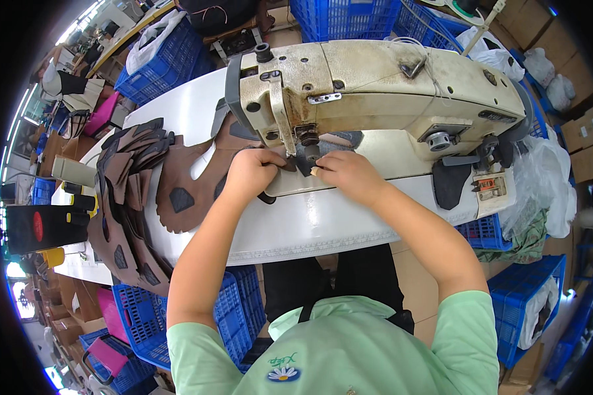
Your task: Stitching components of shoe uppers using an industrial sewing machine.
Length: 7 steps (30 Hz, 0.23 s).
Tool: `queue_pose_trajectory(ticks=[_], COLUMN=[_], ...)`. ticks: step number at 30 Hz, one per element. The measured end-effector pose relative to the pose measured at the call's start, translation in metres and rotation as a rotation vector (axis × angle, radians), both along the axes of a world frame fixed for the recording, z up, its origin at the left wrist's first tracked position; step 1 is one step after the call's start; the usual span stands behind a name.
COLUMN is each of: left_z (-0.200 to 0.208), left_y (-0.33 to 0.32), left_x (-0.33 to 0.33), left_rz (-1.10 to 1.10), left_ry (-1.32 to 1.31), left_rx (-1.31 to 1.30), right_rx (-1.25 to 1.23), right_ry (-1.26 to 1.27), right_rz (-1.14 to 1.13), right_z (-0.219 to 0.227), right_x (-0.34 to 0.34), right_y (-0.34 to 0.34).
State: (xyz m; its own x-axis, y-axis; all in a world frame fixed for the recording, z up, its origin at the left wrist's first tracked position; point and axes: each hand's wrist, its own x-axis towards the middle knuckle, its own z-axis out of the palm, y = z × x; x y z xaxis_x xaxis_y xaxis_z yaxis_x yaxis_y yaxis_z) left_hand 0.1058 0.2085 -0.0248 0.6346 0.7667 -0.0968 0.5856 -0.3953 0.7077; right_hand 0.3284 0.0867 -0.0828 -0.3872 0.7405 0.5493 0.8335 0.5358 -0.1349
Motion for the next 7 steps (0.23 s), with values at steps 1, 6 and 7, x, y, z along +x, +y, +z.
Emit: queue_pose_trajectory(ticks=[1, 6, 7], left_z=[0.0013, 0.0015, 0.0045], left_y=[0.0017, 0.0055, 0.0059], left_x=[-0.0005, -0.0033, -0.0022], left_rz=[0.000, -0.129, -0.159], left_ry=[0.001, 0.000, 0.069], left_rx=[-0.001, 0.061, 0.089], right_rx=[-0.001, -0.063, -0.079], right_ry=[0.001, -0.044, -0.046], right_rz=[0.000, -0.024, -0.030], right_z=[0.0002, 0.0048, 0.0050], right_x=[-0.0012, -0.0037, -0.0042], right_y=[0.0001, 0.0036, 0.0037])
